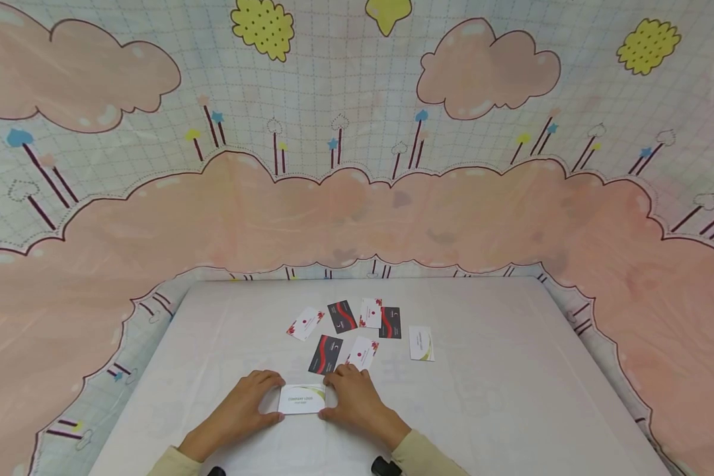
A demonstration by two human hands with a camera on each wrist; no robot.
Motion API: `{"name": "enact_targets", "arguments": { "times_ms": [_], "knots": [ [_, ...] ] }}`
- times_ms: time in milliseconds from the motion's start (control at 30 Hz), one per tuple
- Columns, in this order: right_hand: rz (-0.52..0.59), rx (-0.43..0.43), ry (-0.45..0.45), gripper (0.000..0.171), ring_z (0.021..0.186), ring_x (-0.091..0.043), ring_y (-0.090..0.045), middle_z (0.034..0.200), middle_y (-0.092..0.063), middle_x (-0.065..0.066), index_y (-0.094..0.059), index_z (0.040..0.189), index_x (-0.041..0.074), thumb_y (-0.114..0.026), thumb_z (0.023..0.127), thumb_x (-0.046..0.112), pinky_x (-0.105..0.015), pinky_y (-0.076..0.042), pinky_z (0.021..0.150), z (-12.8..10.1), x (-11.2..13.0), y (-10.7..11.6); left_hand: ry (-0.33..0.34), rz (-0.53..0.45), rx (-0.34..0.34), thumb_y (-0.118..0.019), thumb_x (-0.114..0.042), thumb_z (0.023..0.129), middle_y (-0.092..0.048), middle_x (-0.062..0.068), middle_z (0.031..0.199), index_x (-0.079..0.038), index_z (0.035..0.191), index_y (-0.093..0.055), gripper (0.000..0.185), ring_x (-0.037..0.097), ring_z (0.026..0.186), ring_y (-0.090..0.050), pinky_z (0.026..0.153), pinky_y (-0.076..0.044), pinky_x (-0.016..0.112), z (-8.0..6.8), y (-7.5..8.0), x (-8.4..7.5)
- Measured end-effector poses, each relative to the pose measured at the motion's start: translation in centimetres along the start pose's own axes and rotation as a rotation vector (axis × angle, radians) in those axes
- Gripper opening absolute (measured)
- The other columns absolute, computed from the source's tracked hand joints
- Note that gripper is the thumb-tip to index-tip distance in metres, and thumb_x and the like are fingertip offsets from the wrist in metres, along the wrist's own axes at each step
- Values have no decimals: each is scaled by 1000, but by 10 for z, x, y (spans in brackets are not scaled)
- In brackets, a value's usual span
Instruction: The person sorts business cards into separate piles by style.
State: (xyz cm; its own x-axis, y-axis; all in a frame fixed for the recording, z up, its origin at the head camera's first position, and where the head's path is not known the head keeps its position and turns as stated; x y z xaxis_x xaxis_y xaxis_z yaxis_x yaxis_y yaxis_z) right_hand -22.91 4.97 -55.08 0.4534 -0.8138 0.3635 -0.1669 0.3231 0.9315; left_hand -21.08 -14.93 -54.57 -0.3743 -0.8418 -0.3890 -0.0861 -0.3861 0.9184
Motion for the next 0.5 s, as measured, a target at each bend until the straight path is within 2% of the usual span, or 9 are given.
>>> {"name": "enact_targets", "arguments": {
  "times_ms": [300,500],
  "knots": [
    [-6,-11,0,60,99,-14,-56,103,-63,7,-68,117,19,-85,68,49,-35,-44,83,-1,-2,0,0,2,19,-86,-34,71,-62,4,125,-11,120,-63,58,27,117,-55,99,-44,50,0,0,0],
    [22,-46,-1,58,107,-17,-57,114,-66,5,-66,121,20,-83,72,46,-40,-44,87,-6,-6,7,0,1,-19,-84,-34,73,-61,2,124,-11,122,-62,58,25,116,-56,98,-46,48,-4,4,-2]
  ]
}}
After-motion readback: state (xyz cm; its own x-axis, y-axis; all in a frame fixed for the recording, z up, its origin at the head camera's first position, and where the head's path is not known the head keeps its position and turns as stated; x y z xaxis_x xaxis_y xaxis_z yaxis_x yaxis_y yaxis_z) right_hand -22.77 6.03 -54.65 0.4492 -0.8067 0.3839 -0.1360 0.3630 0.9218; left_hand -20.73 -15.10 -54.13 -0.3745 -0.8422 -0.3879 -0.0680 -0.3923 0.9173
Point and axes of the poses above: each hand's wrist, its own z-axis towards the middle knuckle, its own y-axis out of the back of the hand, x = y × z, the point moved 6 cm from there along z, towards the middle knuckle
